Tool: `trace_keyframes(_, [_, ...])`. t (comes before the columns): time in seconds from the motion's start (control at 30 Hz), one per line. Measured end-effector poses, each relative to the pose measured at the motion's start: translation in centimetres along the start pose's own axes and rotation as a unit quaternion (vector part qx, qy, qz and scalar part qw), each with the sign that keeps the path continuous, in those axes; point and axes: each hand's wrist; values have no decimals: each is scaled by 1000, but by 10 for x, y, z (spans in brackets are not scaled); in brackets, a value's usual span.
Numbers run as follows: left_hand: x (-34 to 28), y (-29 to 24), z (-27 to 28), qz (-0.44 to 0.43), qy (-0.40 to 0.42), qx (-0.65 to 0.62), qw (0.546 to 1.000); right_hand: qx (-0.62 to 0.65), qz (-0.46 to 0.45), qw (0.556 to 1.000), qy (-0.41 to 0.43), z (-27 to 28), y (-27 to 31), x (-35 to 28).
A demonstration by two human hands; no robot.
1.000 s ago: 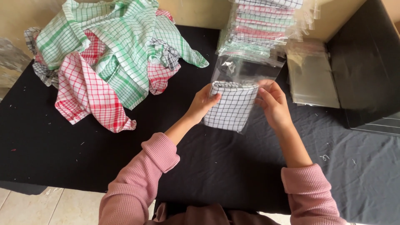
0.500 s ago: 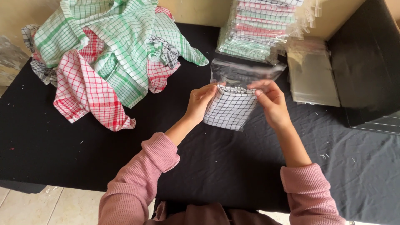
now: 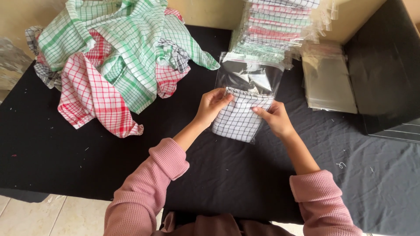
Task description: Folding checkered towels and inserting them into individual plastic bags for packaging.
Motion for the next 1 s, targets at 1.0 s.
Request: trace_keyframes(1.0, [-16,47,65,13,161,695,700,390,73,903,-164,35,143,175])
Point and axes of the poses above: each hand's wrist, its own x-axis towards the middle knuckle, its own z-axis out of the back of the hand, y = z × x, and after that the axes turned 14 degrees about x, right-handed
